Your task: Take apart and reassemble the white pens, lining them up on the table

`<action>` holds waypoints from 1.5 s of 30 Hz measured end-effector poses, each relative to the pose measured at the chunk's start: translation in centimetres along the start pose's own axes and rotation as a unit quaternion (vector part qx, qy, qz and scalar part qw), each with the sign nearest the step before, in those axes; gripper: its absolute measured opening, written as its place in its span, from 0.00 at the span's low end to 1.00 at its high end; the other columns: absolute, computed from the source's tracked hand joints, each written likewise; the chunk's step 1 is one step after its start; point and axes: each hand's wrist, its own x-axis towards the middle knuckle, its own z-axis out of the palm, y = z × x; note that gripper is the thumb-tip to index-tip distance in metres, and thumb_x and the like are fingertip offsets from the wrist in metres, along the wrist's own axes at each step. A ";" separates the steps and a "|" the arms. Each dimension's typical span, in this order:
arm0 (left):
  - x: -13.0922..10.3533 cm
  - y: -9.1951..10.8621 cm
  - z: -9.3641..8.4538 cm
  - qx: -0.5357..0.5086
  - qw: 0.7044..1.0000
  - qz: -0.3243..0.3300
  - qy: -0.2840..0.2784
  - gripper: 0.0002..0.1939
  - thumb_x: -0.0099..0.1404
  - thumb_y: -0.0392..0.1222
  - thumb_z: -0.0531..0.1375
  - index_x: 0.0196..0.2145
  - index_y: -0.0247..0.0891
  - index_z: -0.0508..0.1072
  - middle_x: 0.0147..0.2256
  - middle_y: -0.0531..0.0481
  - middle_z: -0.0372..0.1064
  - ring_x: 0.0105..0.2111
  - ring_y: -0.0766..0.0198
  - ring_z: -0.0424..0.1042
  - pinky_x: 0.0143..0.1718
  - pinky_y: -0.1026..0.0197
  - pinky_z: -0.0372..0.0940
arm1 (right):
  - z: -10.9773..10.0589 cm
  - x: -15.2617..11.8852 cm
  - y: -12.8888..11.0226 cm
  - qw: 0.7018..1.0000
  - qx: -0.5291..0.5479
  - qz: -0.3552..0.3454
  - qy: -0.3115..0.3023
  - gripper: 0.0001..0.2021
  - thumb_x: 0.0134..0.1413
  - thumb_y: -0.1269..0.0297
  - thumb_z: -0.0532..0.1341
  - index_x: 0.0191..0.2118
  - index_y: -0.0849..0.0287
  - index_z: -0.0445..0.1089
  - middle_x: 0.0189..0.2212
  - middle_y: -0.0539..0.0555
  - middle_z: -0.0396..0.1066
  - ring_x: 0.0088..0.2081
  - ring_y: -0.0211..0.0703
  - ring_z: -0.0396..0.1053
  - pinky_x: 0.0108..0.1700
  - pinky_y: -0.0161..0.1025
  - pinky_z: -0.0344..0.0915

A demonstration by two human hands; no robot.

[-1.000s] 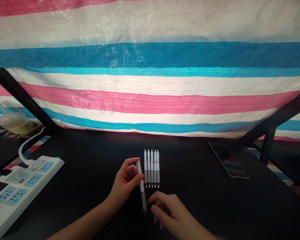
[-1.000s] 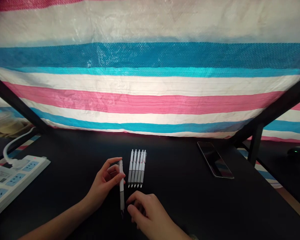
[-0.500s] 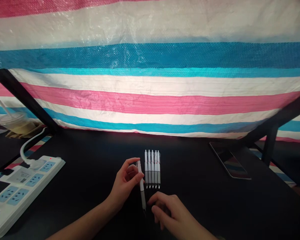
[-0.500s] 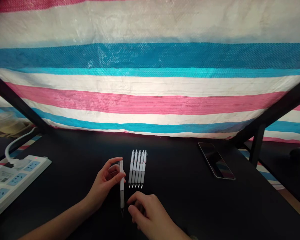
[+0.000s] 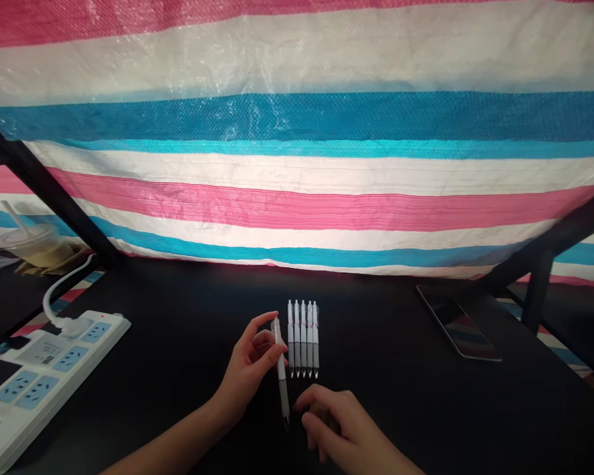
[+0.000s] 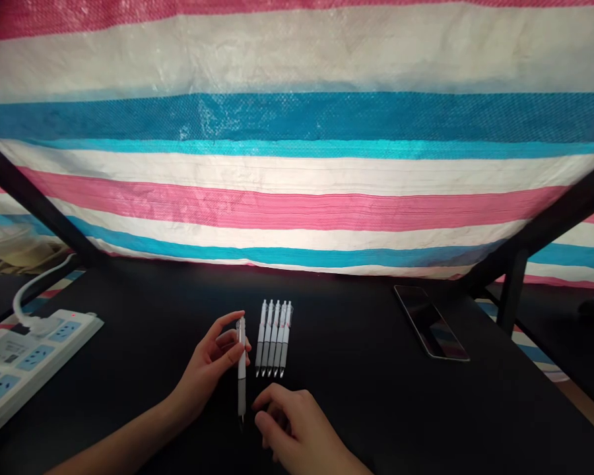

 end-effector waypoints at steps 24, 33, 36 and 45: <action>0.2 -0.3 0.0 0.003 1.000 0.009 0.007 0.27 0.59 0.45 0.67 0.55 0.45 0.66 0.31 0.52 0.72 0.30 0.61 0.74 0.34 0.59 0.66 | 0.1 0.1 0.3 1.000 0.020 -0.004 -0.002 0.13 0.62 0.57 0.53 0.41 0.58 0.69 0.25 0.47 0.68 0.24 0.35 0.66 0.29 0.32 0.61; 1.3 0.3 0.0 0.070 0.996 0.048 0.028 0.26 0.61 0.45 0.65 0.55 0.44 0.66 0.29 0.55 0.69 0.29 0.63 0.71 0.33 0.61 0.66 | -0.1 0.4 0.5 0.999 0.041 -0.012 -0.009 0.13 0.61 0.56 0.54 0.40 0.59 0.69 0.23 0.47 0.67 0.23 0.35 0.65 0.27 0.32 0.60; 2.9 0.4 -0.3 0.161 0.981 0.090 0.054 0.28 0.59 0.46 0.65 0.56 0.44 0.66 0.29 0.56 0.67 0.26 0.65 0.68 0.29 0.64 0.63 | 0.0 0.3 0.6 0.999 0.053 -0.009 0.000 0.13 0.61 0.56 0.54 0.40 0.60 0.69 0.23 0.47 0.66 0.23 0.35 0.65 0.27 0.32 0.60; 6.0 -0.2 -0.8 0.317 0.944 0.081 0.050 0.31 0.60 0.52 0.62 0.59 0.39 0.66 0.27 0.54 0.68 0.21 0.65 0.69 0.24 0.63 0.65 | -0.2 0.5 0.9 0.999 0.024 -0.041 0.023 0.12 0.62 0.58 0.53 0.39 0.60 0.69 0.23 0.48 0.67 0.24 0.37 0.66 0.27 0.33 0.59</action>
